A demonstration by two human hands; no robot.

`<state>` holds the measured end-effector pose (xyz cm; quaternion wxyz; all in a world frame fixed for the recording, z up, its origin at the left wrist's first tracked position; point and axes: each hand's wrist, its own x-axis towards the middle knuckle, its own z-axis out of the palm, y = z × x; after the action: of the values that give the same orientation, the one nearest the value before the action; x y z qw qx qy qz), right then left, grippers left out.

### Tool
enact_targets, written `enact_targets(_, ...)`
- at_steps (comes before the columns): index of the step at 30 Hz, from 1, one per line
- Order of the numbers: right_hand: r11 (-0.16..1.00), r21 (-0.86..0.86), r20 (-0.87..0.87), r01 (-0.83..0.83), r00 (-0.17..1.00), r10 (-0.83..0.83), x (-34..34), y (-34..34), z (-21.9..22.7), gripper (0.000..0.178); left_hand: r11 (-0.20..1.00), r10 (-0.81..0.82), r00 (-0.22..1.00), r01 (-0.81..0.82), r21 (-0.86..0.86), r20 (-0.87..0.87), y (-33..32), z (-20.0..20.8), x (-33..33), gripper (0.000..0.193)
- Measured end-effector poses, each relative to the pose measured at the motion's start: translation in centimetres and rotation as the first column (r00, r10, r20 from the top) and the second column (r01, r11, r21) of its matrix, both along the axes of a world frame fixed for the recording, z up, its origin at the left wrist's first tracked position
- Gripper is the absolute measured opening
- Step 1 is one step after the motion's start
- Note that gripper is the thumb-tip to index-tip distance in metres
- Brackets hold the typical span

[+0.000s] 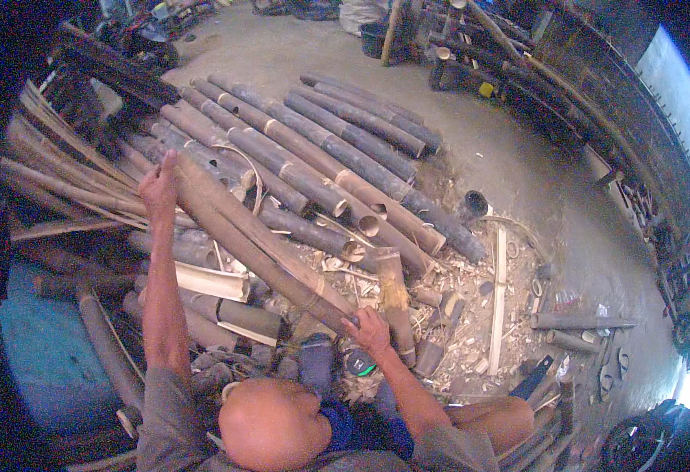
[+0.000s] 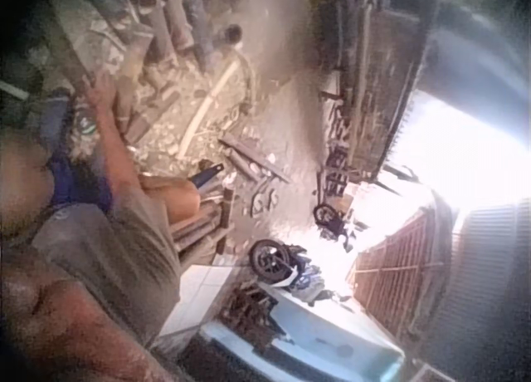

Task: The person sits on the floor and uses a knife to split a bamboo tube lengthwise into flat strips. They repeatedly rotate the bamboo, strike it with a wooden mallet, and shave the edges to produce thin planks.

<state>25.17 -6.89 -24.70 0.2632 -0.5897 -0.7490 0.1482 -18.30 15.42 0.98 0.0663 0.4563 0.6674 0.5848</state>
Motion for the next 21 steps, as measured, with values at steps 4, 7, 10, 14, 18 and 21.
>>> enact_targets(4,0.998,-0.058,0.042,-0.033,0.998,0.036,0.0,-0.2,0.6,0.043,0.988,0.152,0.97,-0.141,0.069,-0.19,-0.5,1.1,1.7,0.067)
enact_targets(7,0.98,-0.2,0.021,-0.001,1.0,0.005,-0.1,-1.0,1.8,0.045,0.989,0.117,0.988,-0.107,0.101,-0.097,-1.1,1.9,2.6,0.066)
enact_targets(10,0.991,-0.132,-0.009,0.003,1.0,-0.005,0.0,-1.8,3.1,0.041,0.987,0.141,0.985,-0.131,0.092,-0.103,-1.9,3.4,3.0,0.063)
enact_targets(14,0.954,-0.296,0.169,0.043,0.986,0.008,0.2,-1.7,6.3,0.04,0.979,0.153,0.977,-0.129,0.158,-0.15,-2.2,4.5,3.6,0.062)
enact_targets(18,0.993,-0.112,0.075,-0.039,0.996,0.048,0.1,-1.6,4.8,0.043,0.972,0.179,0.969,-0.147,0.186,-0.168,-1.8,5.0,4.0,0.064)
enact_targets(21,0.997,-0.071,0.139,-0.013,0.99,0.023,-2.2,-1.4,0.6,0.032,0.981,0.07,0.978,-0.032,0.19,-0.196,-2.0,6.2,5.5,0.066)
